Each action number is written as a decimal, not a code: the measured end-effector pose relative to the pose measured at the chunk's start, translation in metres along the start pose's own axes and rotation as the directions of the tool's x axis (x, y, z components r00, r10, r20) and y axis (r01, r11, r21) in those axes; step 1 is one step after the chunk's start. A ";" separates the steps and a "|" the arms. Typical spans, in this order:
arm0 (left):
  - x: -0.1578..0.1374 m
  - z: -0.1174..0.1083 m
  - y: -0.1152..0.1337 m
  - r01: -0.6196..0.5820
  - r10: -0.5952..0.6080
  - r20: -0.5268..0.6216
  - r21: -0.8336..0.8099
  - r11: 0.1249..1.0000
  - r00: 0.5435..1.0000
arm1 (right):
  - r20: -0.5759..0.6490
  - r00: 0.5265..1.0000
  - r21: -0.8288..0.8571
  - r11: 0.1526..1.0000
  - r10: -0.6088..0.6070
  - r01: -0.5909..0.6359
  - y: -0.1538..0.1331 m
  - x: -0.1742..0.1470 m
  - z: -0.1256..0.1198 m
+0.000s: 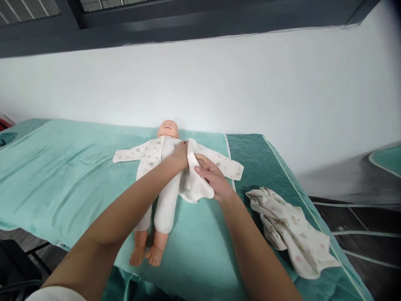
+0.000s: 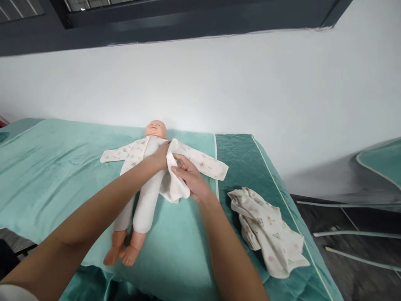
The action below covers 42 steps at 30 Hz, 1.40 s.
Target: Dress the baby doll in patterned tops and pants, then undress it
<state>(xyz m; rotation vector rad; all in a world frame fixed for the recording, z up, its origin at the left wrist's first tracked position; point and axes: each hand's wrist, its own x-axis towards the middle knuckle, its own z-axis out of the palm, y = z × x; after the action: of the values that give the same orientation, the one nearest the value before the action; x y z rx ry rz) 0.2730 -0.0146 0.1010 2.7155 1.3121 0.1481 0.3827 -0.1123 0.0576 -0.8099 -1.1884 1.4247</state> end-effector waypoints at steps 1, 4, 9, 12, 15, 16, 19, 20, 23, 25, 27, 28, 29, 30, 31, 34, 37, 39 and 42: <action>-0.009 -0.006 -0.007 -0.021 0.022 0.025 -0.039 0.999 0.999 | 0.037 0.999 0.003 1.000 -0.014 0.014 0.002 0.000 0.002; -0.042 -0.019 -0.024 -0.049 0.043 -0.031 -0.217 0.975 0.999 | 0.126 0.991 0.013 0.999 -0.040 0.038 0.011 -0.001 0.009; -0.079 -0.032 -0.034 -0.009 -0.177 -0.212 -0.665 0.747 0.961 | 0.200 0.980 -0.048 0.999 0.001 0.009 0.026 0.000 0.018; -0.079 -0.037 -0.032 0.056 -0.134 -0.072 -0.646 0.761 0.988 | 0.212 0.977 -0.097 0.995 0.033 -0.012 0.030 0.000 0.022; -0.064 -0.038 -0.028 0.111 -0.112 0.028 -0.492 0.864 0.993 | 0.240 0.971 -0.162 0.987 0.026 0.013 0.028 0.000 0.026; -0.057 -0.037 -0.026 0.128 -0.116 0.053 -0.421 0.898 0.992 | 0.260 0.965 -0.187 0.982 0.026 0.024 0.027 -0.001 0.027; -0.038 -0.031 -0.023 0.172 -0.161 0.065 -0.220 0.960 0.985 | 0.306 0.952 -0.212 0.976 0.010 0.058 0.024 -0.003 0.026; -0.033 -0.029 -0.024 0.183 -0.179 0.043 -0.173 0.968 0.983 | 0.312 0.950 -0.213 0.975 0.007 0.063 0.024 -0.003 0.025; -0.027 -0.025 -0.030 0.189 -0.199 -0.099 -0.103 0.977 0.975 | 0.231 0.971 -0.273 0.954 -0.063 0.127 0.026 -0.004 0.022; -0.027 -0.025 -0.036 0.183 -0.199 -0.197 -0.098 0.978 0.960 | 0.113 0.975 -0.382 0.898 -0.189 0.218 0.027 -0.003 0.021; -0.030 -0.025 -0.042 0.209 -0.230 -0.249 -0.107 0.972 0.941 | 0.035 0.942 -0.514 0.802 -0.334 0.303 0.027 -0.001 0.020; -0.032 -0.026 -0.045 0.232 -0.250 -0.264 -0.096 0.968 0.932 | 0.027 0.919 -0.578 0.744 -0.393 0.335 0.028 0.000 0.020; -0.034 -0.026 -0.046 0.255 -0.264 -0.285 -0.070 0.964 0.921 | 0.035 0.896 -0.638 0.680 -0.443 0.361 0.028 0.000 0.020; -0.037 -0.025 -0.047 0.269 -0.266 -0.309 -0.034 0.963 0.913 | 0.055 0.877 -0.689 0.618 -0.477 0.379 0.028 0.001 0.019; -0.039 -0.025 -0.047 0.270 -0.256 -0.329 -0.003 0.963 0.909 | 0.083 0.867 -0.727 0.565 -0.492 0.390 0.029 0.001 0.019; -0.045 -0.020 -0.044 0.226 -0.216 -0.300 0.000 0.974 0.929 | 0.179 0.891 -0.772 0.502 -0.418 0.390 0.033 0.002 0.021; -0.046 -0.014 -0.044 0.217 -0.226 -0.245 -0.063 0.974 0.943 | 0.242 0.921 -0.795 0.482 -0.306 0.369 0.037 0.002 0.023; -0.042 -0.011 -0.048 0.229 -0.242 -0.266 -0.079 0.970 0.933 | 0.282 0.922 -0.809 0.451 -0.267 0.378 0.039 0.002 0.024; -0.034 -0.008 -0.057 0.257 -0.286 -0.307 -0.132 0.957 0.908 | 0.337 0.909 -0.806 0.424 -0.244 0.413 0.038 0.001 0.024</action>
<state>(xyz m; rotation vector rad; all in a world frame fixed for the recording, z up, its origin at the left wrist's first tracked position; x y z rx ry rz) 0.2069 -0.0056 0.0991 2.4732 1.7077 0.6315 0.3488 -0.1151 0.0276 -1.0411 -2.1431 0.4594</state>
